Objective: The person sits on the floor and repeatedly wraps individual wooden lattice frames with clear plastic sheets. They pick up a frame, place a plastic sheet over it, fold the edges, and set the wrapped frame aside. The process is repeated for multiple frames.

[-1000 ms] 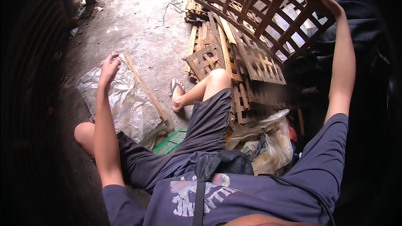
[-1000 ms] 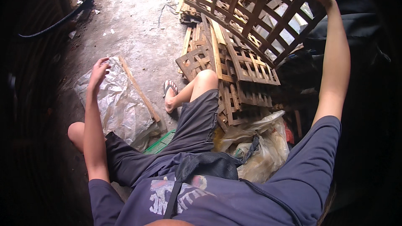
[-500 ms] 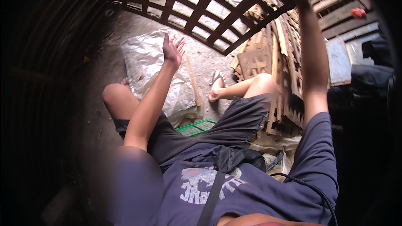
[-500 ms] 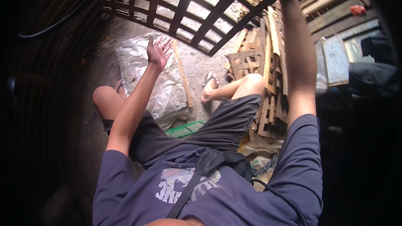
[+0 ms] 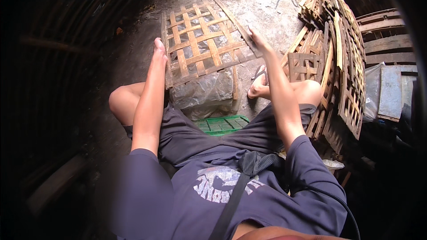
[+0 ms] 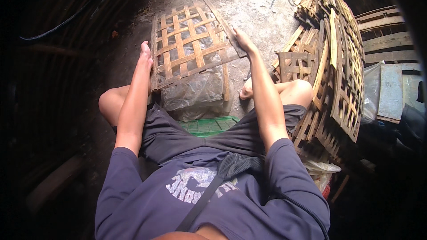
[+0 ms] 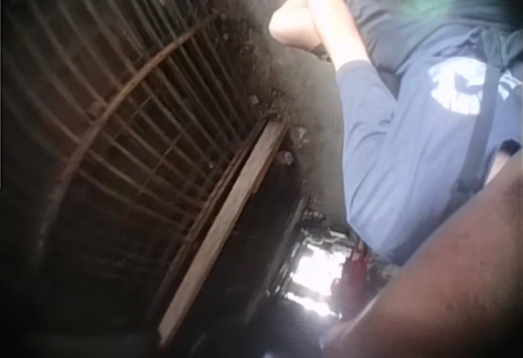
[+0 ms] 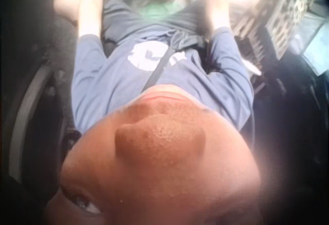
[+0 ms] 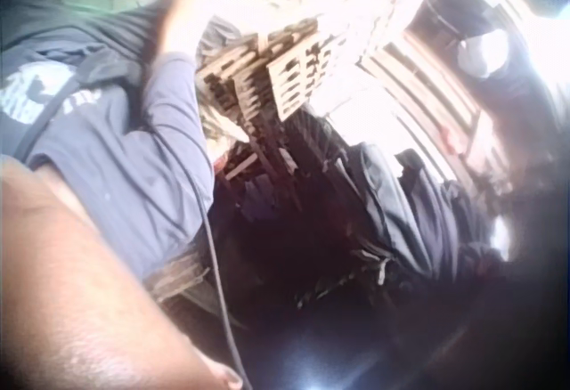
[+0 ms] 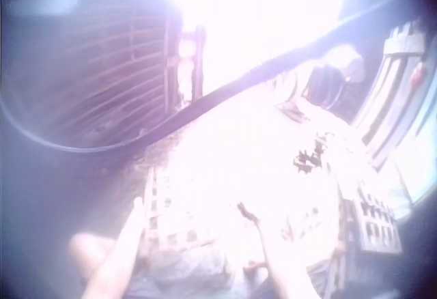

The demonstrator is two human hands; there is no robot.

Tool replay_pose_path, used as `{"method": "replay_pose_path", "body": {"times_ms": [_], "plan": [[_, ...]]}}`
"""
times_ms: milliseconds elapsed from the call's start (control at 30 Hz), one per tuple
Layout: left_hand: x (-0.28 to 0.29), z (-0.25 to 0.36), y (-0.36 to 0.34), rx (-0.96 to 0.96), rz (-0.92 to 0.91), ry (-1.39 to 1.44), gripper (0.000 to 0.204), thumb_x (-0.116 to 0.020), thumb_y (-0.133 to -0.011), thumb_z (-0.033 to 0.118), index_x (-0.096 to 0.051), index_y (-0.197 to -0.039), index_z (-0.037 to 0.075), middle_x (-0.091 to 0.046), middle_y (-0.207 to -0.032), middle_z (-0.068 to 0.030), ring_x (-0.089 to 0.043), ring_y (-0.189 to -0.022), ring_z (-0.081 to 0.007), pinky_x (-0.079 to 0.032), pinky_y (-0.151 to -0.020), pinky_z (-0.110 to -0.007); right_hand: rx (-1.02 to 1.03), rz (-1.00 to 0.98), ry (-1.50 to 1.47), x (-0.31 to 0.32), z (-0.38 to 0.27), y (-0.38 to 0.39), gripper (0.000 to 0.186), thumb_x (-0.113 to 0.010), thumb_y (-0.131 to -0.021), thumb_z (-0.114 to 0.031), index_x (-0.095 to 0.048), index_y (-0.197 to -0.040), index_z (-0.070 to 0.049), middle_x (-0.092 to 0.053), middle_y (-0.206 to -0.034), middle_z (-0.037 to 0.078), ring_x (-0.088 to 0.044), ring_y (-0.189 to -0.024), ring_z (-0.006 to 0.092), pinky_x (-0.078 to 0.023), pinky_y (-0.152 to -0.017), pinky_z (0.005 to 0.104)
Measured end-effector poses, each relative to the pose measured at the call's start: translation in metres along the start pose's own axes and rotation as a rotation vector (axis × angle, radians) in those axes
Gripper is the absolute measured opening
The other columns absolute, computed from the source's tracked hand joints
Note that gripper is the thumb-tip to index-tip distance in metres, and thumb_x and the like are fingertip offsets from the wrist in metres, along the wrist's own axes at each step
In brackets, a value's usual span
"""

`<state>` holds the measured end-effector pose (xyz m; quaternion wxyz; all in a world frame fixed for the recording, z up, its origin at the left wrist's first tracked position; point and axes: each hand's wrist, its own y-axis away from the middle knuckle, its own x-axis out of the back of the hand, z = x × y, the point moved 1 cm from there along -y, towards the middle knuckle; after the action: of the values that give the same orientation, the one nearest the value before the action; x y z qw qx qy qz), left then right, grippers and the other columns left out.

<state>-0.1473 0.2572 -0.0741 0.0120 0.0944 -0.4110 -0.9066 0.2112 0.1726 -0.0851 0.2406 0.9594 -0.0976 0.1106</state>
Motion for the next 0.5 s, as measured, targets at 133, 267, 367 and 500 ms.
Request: {"method": "replay_pose_path", "body": {"times_ms": [133, 267, 367, 500], "plan": [[0.005, -0.007, 0.001, -0.150, 0.142, -0.009, 0.050, -0.036, -0.085, 0.043, -0.060, -0.102, 0.002, -0.061, -0.094, -0.0140, -0.059, -0.075, -0.0259, -0.048, -0.064, -0.041, 0.126, 0.089, -0.061, -0.033, 0.018, 0.050, 0.055, -0.032, -0.096, -0.040, -0.055, -0.114, 0.006, -0.059, -0.112, 0.015, -0.053, -0.102, 0.0201, -0.038, -0.093, 0.0324], [0.015, -0.002, -0.024, -0.141, 0.291, -0.253, 0.048, -0.044, -0.082, 0.045, -0.063, -0.089, 0.001, -0.062, -0.084, -0.0109, -0.061, -0.069, -0.0227, -0.050, -0.061, -0.037, 0.136, 0.094, -0.227, -0.044, 0.045, 0.073, 0.048, -0.037, -0.095, -0.036, -0.059, -0.105, 0.006, -0.063, -0.097, 0.009, -0.053, -0.086, 0.0140, -0.041, -0.081, 0.0287], [0.030, -0.006, -0.058, -0.227, 0.317, -0.325, 0.052, -0.043, -0.082, 0.049, -0.064, -0.083, 0.002, -0.062, -0.075, -0.0113, -0.059, -0.060, -0.0222, -0.048, -0.051, -0.036, 0.245, 0.228, -0.276, -0.056, 0.021, 0.089, 0.041, -0.042, -0.093, -0.031, -0.059, -0.096, 0.007, -0.063, -0.089, 0.012, -0.053, -0.082, 0.0171, -0.042, -0.076, 0.0320], [0.013, -0.010, -0.047, -0.065, 0.061, -0.191, 0.069, -0.034, -0.084, 0.062, -0.062, -0.091, -0.001, -0.061, -0.069, -0.0095, -0.057, -0.052, -0.0199, -0.047, -0.046, -0.032, 0.141, 0.280, -0.038, -0.068, -0.059, 0.114, 0.038, -0.046, -0.089, -0.029, -0.055, -0.095, 0.007, -0.060, -0.094, 0.020, -0.055, -0.086, 0.0290, -0.040, -0.084, 0.0367]]}}
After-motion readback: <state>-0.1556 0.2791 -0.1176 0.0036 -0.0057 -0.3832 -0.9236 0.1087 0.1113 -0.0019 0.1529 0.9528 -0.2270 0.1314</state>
